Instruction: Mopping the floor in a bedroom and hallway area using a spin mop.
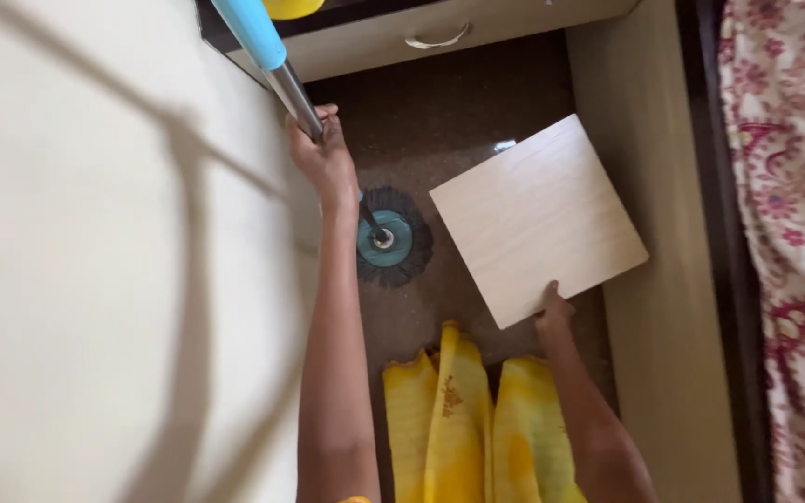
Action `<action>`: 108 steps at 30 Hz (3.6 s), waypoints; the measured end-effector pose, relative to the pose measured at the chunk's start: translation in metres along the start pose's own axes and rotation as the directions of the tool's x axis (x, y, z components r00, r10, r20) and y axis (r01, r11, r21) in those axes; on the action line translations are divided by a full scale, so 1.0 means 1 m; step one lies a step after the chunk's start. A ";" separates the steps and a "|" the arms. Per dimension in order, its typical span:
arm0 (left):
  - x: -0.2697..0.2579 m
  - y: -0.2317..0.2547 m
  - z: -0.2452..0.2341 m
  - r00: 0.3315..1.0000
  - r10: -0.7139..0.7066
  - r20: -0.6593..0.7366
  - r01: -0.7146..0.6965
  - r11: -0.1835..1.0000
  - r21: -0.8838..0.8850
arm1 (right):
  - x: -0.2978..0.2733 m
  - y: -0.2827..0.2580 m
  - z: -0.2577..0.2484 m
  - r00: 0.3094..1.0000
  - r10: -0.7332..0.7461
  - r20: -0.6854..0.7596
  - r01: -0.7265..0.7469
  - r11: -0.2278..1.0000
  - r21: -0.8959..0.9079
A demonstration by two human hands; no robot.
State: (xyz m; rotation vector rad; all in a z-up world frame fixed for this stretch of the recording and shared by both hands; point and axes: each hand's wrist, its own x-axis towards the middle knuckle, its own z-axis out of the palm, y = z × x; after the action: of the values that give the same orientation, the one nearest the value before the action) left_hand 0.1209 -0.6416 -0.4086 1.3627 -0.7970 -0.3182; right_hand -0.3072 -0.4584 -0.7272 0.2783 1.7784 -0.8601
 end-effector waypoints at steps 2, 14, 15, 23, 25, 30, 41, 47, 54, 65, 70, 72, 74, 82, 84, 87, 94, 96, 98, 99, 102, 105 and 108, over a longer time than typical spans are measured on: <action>0.007 -0.006 0.003 0.999 -0.018 0.030 0.019 0.999 -0.029 | -0.019 -0.005 0.025 1.000 -0.001 0.013 0.001 1.000 0.003; 0.026 -0.013 0.025 0.992 -0.050 0.113 0.054 0.998 -0.030 | -0.004 -0.038 0.131 0.994 -0.046 0.097 0.054 0.996 -0.075; 0.029 -0.012 0.024 0.995 -0.024 0.102 0.026 0.999 -0.022 | -0.015 -0.044 0.145 0.993 -0.059 0.098 0.067 0.995 -0.076; 0.039 -0.030 0.045 0.995 -0.037 0.094 0.044 0.996 -0.078 | -0.034 -0.121 0.242 0.975 -0.186 0.119 0.196 0.977 -0.079; 0.046 -0.037 0.051 0.995 -0.044 0.093 0.047 0.999 -0.026 | -0.014 -0.134 0.265 0.968 -0.218 0.125 0.229 0.970 -0.082; 0.072 -0.063 0.070 0.990 0.025 0.136 -0.011 0.995 -0.101 | 0.036 -0.138 0.333 0.944 -0.301 0.137 0.302 0.953 0.010; 0.100 -0.141 0.133 0.953 0.064 0.297 -0.210 0.843 0.495 | -0.036 -0.111 0.383 0.903 -0.233 0.361 0.246 0.969 0.011; 0.094 -0.150 0.146 0.910 0.216 0.355 -0.403 0.664 0.629 | -0.035 -0.112 0.368 0.857 -0.177 0.485 0.202 0.979 0.000; 0.086 -0.143 0.145 0.888 0.230 0.397 -0.451 0.595 0.665 | -0.033 -0.110 0.395 0.862 -0.157 0.481 0.156 0.987 0.042; 0.083 -0.138 0.144 0.893 0.192 0.407 -0.431 0.623 0.653 | 0.010 -0.142 0.495 0.775 -0.257 0.577 0.323 0.946 -0.012; 0.086 -0.140 0.148 0.904 0.183 0.386 -0.407 0.645 0.647 | -0.001 -0.163 0.497 0.726 -0.294 0.622 0.468 0.874 -0.133; 0.084 -0.142 0.146 0.890 0.229 0.395 -0.446 0.623 0.643 | -0.026 -0.164 0.485 0.734 -0.325 0.596 0.555 0.793 -0.251; 0.087 -0.141 0.144 0.894 0.214 0.395 -0.434 0.636 0.638 | -0.022 -0.148 0.472 0.689 -0.346 0.637 0.610 0.751 -0.252; 0.066 -0.133 0.130 0.936 0.253 0.242 -0.344 0.797 0.496 | -0.037 -0.076 0.339 0.552 -0.334 0.764 0.777 0.538 -0.326; 0.048 -0.118 0.116 0.991 0.032 0.134 -0.085 0.905 0.417 | -0.083 -0.091 0.312 0.396 -0.373 0.839 0.912 0.264 -0.313; 0.024 -0.098 0.089 0.998 0.002 0.064 -0.020 0.963 0.269 | -0.160 -0.123 0.283 0.339 -0.411 0.846 0.927 0.297 -0.227; -0.032 -0.038 -0.011 0.998 -0.061 0.033 0.041 0.900 0.434 | -0.523 -0.238 0.227 -0.003 -0.416 0.909 1.000 0.011 0.008; -0.060 -0.019 -0.037 0.975 -0.219 0.029 0.174 0.844 0.508 | -0.587 -0.235 0.217 -0.363 -0.376 0.852 0.932 -0.128 0.340; -0.091 -0.019 -0.057 0.947 -0.320 0.023 0.240 0.754 0.611 | -0.652 -0.214 0.203 -0.359 -0.352 0.865 0.933 -0.098 0.347; -0.100 -0.021 -0.061 0.913 -0.406 0.022 0.278 0.662 0.696 | -0.684 -0.206 0.200 -0.361 -0.342 0.868 0.931 -0.083 0.355; -0.128 0.050 -0.088 0.912 -0.404 0.063 0.273 0.716 0.642 | -0.700 -0.164 0.191 -0.163 -0.297 0.941 0.986 -0.013 0.167; -0.169 0.177 -0.119 0.818 -0.567 -0.097 0.572 0.788 0.225 | -0.664 -0.109 0.159 -0.217 -0.240 0.946 0.966 0.089 0.244; -0.204 0.321 -0.169 0.752 -0.584 -0.305 0.533 0.812 -0.239 | -0.657 -0.086 0.122 -0.386 -0.221 0.896 0.893 0.155 0.423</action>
State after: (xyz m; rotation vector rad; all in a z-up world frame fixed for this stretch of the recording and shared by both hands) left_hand 0.0139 -0.3178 -0.1696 1.4527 -0.0273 -0.5576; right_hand -0.0143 -0.4582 -0.1202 -1.7970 0.4952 -0.8304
